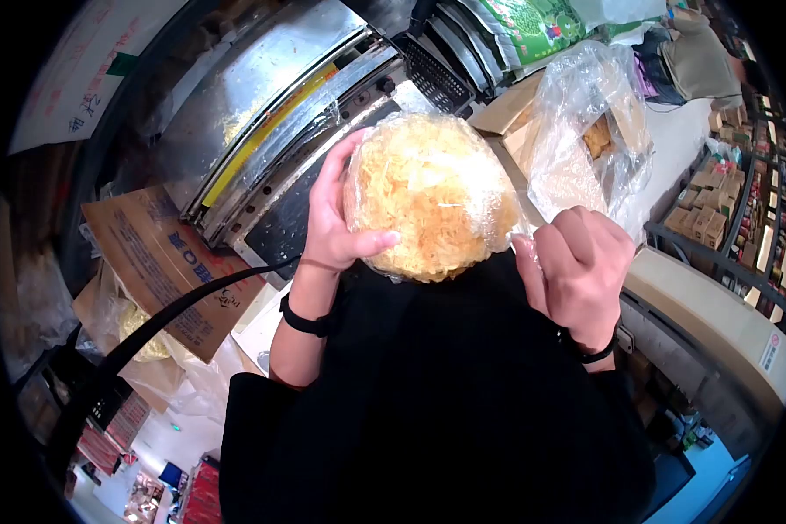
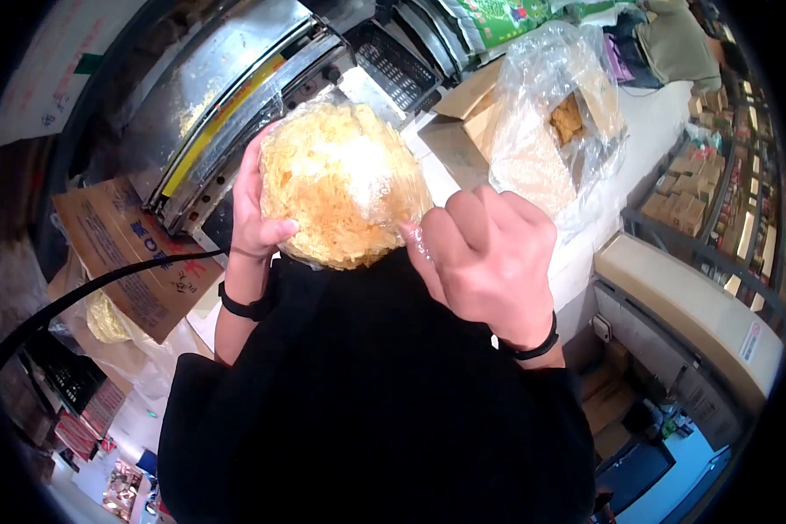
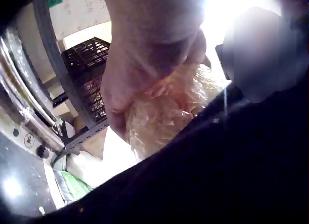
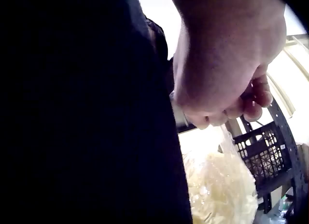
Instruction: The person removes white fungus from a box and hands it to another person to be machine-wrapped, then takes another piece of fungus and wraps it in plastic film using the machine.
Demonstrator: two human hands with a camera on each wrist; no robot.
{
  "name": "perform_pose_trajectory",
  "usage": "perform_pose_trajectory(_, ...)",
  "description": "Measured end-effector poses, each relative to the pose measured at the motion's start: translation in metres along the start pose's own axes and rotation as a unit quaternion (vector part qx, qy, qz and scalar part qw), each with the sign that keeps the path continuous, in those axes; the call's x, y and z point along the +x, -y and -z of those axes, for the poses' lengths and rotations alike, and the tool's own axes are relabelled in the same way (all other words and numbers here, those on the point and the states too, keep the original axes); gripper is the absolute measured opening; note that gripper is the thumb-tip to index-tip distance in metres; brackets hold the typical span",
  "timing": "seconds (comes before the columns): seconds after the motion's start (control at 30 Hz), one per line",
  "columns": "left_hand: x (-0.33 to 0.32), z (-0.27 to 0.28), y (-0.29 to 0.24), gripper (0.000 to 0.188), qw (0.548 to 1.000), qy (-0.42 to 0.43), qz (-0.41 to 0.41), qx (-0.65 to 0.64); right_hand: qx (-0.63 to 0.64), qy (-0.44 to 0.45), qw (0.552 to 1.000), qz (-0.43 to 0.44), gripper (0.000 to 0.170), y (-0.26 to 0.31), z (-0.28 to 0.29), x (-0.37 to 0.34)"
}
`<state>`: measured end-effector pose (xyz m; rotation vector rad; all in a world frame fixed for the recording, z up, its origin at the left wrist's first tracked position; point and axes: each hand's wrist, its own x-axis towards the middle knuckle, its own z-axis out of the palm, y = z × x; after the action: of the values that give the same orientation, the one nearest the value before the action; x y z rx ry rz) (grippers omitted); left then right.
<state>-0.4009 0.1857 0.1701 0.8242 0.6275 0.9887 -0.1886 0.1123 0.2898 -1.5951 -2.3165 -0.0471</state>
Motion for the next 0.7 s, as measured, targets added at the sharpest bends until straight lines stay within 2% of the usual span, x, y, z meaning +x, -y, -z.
perform_pose_trajectory(0.03,-0.003,-0.001,-0.001,0.103,1.0,0.004,-0.01,0.013,0.001,0.003,1.0,-0.005,0.025,0.002,0.002,-0.001)
perform_pose_trajectory(0.1,-0.007,-0.007,-0.007,0.104,1.0,0.008,-0.003,0.007,0.009,0.005,0.999,0.053,0.026,0.006,0.006,0.0)
perform_pose_trajectory(0.17,-0.008,-0.01,-0.01,0.103,1.0,0.007,-0.007,0.009,0.004,-0.01,0.998,0.059,0.027,0.01,0.008,0.0)
perform_pose_trajectory(0.23,-0.007,-0.01,-0.01,0.102,1.0,0.015,-0.017,0.005,-0.012,0.02,0.997,0.075,0.027,0.017,0.014,0.002)
perform_pose_trajectory(0.43,-0.006,-0.012,-0.013,0.097,0.999,0.016,-0.02,0.029,-0.059,0.023,0.991,0.118,0.032,0.03,-0.005,0.006)
perform_pose_trajectory(0.47,-0.005,-0.013,-0.013,0.095,0.999,0.011,-0.017,0.03,-0.095,0.086,0.988,0.085,0.031,0.035,-0.004,0.008)
perform_pose_trajectory(0.5,-0.003,-0.013,-0.011,0.095,0.999,0.011,-0.02,0.031,-0.096,0.084,0.988,0.086,0.031,0.033,-0.016,0.01)
perform_pose_trajectory(0.57,0.003,-0.012,-0.007,0.087,0.998,-0.046,-0.019,0.024,-0.141,-0.064,0.987,0.034,0.037,0.028,-0.049,0.017)
perform_pose_trajectory(0.6,0.007,-0.012,-0.008,0.083,0.996,-0.063,-0.029,0.058,-0.121,0.053,0.989,-0.069,0.053,0.037,-0.048,0.025)
perform_pose_trajectory(0.63,0.012,-0.012,-0.007,0.083,0.995,-0.069,-0.036,0.058,-0.12,0.05,0.99,-0.061,0.053,0.037,-0.053,0.03)
perform_pose_trajectory(0.7,0.022,-0.011,-0.001,0.083,0.991,-0.134,0.005,-0.024,-0.129,-0.022,0.987,-0.089,0.062,0.035,-0.067,0.04)
